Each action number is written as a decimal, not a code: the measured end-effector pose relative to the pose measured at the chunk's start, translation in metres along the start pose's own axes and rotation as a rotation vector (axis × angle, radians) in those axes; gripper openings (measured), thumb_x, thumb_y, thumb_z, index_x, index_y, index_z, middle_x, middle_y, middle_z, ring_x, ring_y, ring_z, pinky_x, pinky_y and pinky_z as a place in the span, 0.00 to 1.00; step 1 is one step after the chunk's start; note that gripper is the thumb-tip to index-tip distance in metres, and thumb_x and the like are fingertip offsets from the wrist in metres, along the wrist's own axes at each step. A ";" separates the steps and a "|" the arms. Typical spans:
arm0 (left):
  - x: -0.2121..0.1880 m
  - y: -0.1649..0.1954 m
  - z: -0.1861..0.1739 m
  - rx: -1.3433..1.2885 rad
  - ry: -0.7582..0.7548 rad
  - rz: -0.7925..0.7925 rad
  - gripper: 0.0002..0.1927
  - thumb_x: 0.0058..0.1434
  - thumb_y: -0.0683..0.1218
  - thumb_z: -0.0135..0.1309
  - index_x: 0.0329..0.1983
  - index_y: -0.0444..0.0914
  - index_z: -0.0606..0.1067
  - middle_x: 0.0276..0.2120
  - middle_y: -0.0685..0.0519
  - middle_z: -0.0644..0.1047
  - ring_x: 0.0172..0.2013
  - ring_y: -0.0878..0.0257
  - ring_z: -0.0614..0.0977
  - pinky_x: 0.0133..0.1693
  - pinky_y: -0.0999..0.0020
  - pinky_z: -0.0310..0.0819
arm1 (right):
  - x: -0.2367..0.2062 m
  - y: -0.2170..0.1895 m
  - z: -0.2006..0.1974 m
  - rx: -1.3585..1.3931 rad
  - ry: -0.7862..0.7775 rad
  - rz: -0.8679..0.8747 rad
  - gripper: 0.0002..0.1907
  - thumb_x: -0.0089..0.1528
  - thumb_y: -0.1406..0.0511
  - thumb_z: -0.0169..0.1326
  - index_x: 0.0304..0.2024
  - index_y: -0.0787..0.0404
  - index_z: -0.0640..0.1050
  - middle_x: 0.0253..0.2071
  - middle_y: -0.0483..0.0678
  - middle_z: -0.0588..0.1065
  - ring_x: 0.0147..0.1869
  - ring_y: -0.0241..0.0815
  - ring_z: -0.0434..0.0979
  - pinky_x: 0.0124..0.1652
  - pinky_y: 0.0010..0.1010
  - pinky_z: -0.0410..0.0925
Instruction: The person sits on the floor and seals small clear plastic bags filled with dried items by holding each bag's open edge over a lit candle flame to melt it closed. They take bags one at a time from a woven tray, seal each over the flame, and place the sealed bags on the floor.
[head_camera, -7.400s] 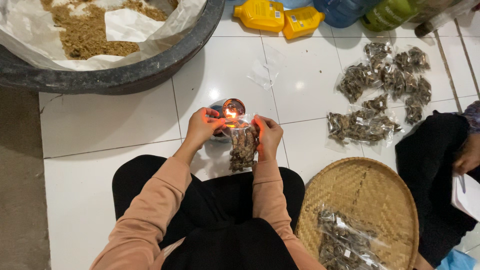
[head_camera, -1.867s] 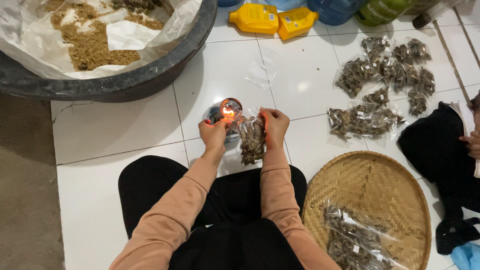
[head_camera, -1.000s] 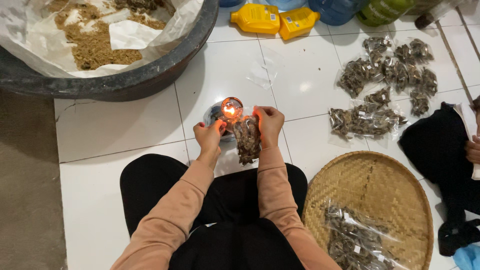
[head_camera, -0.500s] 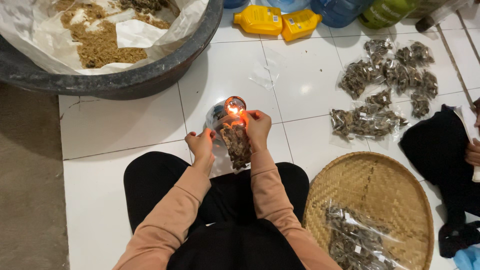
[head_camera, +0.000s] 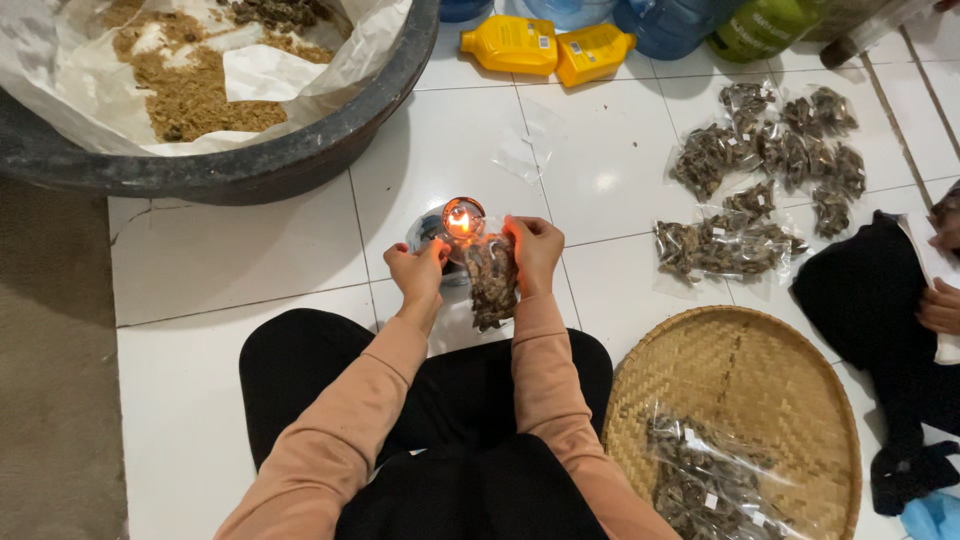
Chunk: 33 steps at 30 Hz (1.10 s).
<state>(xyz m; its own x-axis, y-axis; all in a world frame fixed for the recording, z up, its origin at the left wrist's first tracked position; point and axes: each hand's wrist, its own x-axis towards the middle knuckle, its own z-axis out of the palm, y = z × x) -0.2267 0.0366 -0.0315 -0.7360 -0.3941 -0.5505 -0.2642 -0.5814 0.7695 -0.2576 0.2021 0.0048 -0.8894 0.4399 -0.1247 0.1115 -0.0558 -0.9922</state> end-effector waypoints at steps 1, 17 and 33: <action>-0.002 0.001 0.003 -0.006 -0.006 0.002 0.32 0.56 0.35 0.58 0.58 0.32 0.53 0.36 0.42 0.78 0.32 0.61 0.82 0.36 0.67 0.80 | 0.001 0.000 -0.003 0.008 0.011 0.004 0.08 0.55 0.70 0.65 0.29 0.72 0.81 0.25 0.50 0.79 0.26 0.36 0.76 0.28 0.25 0.70; -0.028 -0.025 0.034 -0.039 -0.069 0.053 0.29 0.54 0.34 0.61 0.53 0.34 0.57 0.42 0.44 0.76 0.35 0.59 0.84 0.37 0.67 0.80 | -0.006 -0.017 -0.052 0.080 0.083 0.005 0.07 0.59 0.72 0.62 0.34 0.75 0.81 0.29 0.52 0.79 0.30 0.37 0.77 0.33 0.25 0.70; -0.177 0.137 -0.032 0.506 -0.529 1.187 0.34 0.50 0.47 0.69 0.54 0.23 0.71 0.50 0.35 0.74 0.43 0.53 0.80 0.42 0.66 0.75 | -0.167 -0.130 -0.050 0.289 -0.133 -0.224 0.02 0.63 0.75 0.59 0.37 0.71 0.80 0.32 0.52 0.80 0.36 0.39 0.80 0.40 0.27 0.72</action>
<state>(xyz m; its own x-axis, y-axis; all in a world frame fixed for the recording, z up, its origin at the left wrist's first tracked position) -0.1121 0.0039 0.1608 -0.7921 -0.0858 0.6043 0.5656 0.2689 0.7796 -0.1009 0.1806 0.1548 -0.9293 0.3511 0.1147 -0.2043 -0.2299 -0.9515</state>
